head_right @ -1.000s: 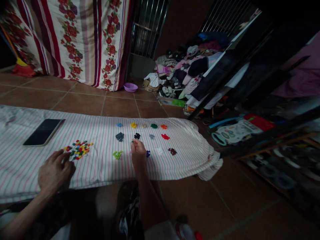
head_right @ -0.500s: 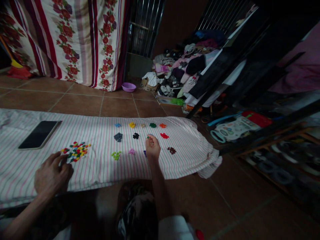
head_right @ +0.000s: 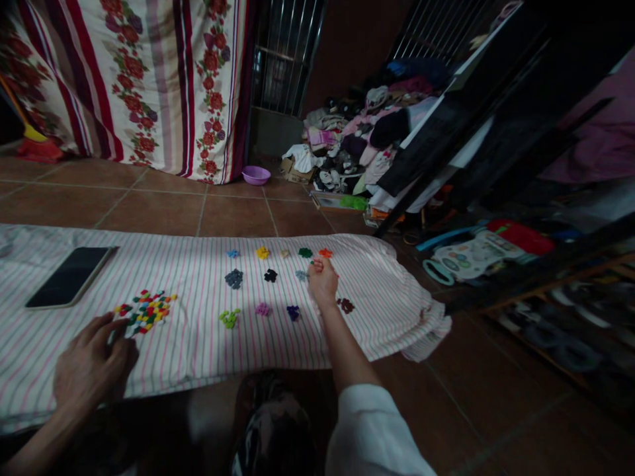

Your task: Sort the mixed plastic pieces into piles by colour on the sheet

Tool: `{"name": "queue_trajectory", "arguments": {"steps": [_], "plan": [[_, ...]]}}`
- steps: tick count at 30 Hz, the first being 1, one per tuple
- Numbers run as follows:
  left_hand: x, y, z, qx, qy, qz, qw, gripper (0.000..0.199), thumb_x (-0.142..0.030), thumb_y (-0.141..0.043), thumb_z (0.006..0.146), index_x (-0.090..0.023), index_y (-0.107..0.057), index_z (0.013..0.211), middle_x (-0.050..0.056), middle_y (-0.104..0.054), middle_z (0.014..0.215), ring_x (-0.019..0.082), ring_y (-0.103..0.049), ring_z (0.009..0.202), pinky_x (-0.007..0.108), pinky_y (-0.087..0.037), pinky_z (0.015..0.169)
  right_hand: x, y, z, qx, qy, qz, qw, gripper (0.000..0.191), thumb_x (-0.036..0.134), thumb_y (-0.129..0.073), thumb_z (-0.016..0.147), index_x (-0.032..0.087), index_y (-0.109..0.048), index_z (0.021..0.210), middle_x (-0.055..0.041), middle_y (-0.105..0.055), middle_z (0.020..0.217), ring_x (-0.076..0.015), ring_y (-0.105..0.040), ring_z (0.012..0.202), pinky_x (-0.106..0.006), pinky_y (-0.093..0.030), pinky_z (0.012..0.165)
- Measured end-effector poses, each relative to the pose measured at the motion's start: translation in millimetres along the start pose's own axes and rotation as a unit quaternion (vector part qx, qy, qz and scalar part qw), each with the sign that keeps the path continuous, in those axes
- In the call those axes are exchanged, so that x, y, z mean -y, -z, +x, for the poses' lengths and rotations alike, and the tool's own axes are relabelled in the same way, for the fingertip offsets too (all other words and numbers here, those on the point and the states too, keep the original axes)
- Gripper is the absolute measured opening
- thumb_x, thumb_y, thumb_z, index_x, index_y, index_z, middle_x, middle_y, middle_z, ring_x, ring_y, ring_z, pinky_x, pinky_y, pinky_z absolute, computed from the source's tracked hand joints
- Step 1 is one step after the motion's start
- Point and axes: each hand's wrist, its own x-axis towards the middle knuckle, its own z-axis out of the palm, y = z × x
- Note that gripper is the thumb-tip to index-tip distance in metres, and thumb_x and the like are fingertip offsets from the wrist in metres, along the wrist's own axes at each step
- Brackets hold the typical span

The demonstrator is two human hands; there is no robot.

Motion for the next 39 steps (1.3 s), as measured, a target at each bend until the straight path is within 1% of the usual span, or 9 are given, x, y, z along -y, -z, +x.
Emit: {"name": "queue_trajectory", "arguments": {"steps": [2,6,10,14,17,23,29,34,39], "plan": [[2.0,-0.5,0.7,0.006,0.008,-0.003,1.0,0.029,-0.038,-0.04,0.079,-0.027,-0.064,0.093,0.006,-0.063,0.122,0.034,-0.054,0.122,0.056,-0.048,0.096,-3.1,-3.8,9.7,0.003,0.0,-0.012,1.0,0.024,0.035,-0.057,0.069,0.021,-0.063,0.088,-0.0057,-0.068,0.087,-0.0204,-0.063,0.078,-0.04,-0.052,0.084],[2.3,1.6,1.7,0.039,0.01,-0.005,0.999,0.031,-0.038,-0.044,0.078,-0.023,-0.064,0.096,0.012,-0.062,0.125,0.036,-0.053,0.123,0.055,-0.045,0.099,-6.8,-11.1,26.6,0.004,-0.006,-0.049,0.999,0.02,0.029,-0.053,0.068,0.021,-0.064,0.083,-0.0049,-0.067,0.081,-0.0208,-0.063,0.076,-0.038,-0.052,0.081],[-1.1,3.2,2.9,0.026,0.02,-0.014,0.999,0.03,-0.042,-0.041,0.077,-0.029,-0.063,0.092,0.007,-0.063,0.123,0.036,-0.054,0.122,0.058,-0.047,0.097,-9.4,-15.6,40.1,0.019,-0.021,-0.103,0.994,0.022,0.026,-0.053,0.068,0.02,-0.068,0.083,-0.0052,-0.068,0.078,-0.0225,-0.063,0.076,-0.037,-0.05,0.081],[-0.9,2.5,4.0,0.034,0.028,-0.01,0.999,0.03,-0.043,-0.042,0.075,-0.03,-0.064,0.09,0.006,-0.063,0.122,0.037,-0.055,0.119,0.058,-0.048,0.095,-14.8,-20.5,50.6,0.04,-0.017,-0.125,0.991,0.024,0.024,-0.052,0.069,0.018,-0.07,0.085,-0.0065,-0.07,0.078,-0.0235,-0.064,0.077,-0.036,-0.049,0.08],[2.3,2.7,4.1,0.04,0.017,0.005,0.999,0.032,-0.04,-0.042,0.077,-0.025,-0.065,0.094,0.01,-0.062,0.126,0.038,-0.055,0.119,0.057,-0.048,0.095,-20.3,-25.8,58.3,0.04,-0.018,-0.135,0.99,0.026,0.022,-0.053,0.069,0.016,-0.069,0.088,-0.0077,-0.07,0.081,-0.0231,-0.064,0.079,-0.036,-0.048,0.081],[4.5,8.2,5.0,0.094,-0.018,0.05,0.994,0.033,-0.032,-0.043,0.084,-0.018,-0.064,0.105,0.016,-0.057,0.132,0.036,-0.055,0.12,0.053,-0.05,0.094,-28.8,-35.5,70.9,0.032,-0.034,-0.188,0.981,0.019,0.02,-0.055,0.068,0.017,-0.064,0.085,-0.0076,-0.069,0.082,-0.0226,-0.065,0.082,-0.034,-0.047,0.081],[1.1,7.3,5.2,0.076,-0.024,0.063,0.995,0.032,-0.032,-0.041,0.086,-0.017,-0.064,0.105,0.017,-0.058,0.13,0.037,-0.055,0.119,0.055,-0.051,0.091,-36.2,-46.6,76.4,0.043,-0.011,-0.184,0.982,0.011,0.021,-0.054,0.069,0.02,-0.062,0.076,-0.0073,-0.07,0.079,-0.0238,-0.065,0.079,-0.034,-0.049,0.079],[1.0,4.7,4.4,0.06,-0.03,0.069,0.995,0.033,-0.034,-0.039,0.088,-0.018,-0.063,0.104,0.017,-0.059,0.128,0.037,-0.054,0.122,0.056,-0.05,0.091,-42.7,-54.0,79.5,0.044,-0.006,-0.187,0.981,0.014,0.022,-0.052,0.07,0.02,-0.063,0.077,-0.0077,-0.071,0.08,-0.0249,-0.066,0.083,-0.036,-0.049,0.083],[1.7,2.4,2.8,0.045,-0.026,0.065,0.997,0.034,-0.035,-0.037,0.088,-0.019,-0.062,0.105,0.015,-0.059,0.13,0.037,-0.053,0.122,0.058,-0.05,0.092,-45.4,-55.1,80.2,0.039,-0.007,-0.199,0.979,0.018,0.022,-0.051,0.07,0.02,-0.066,0.08,-0.0074,-0.071,0.081,-0.0254,-0.067,0.084,-0.036,-0.049,0.084]]}}
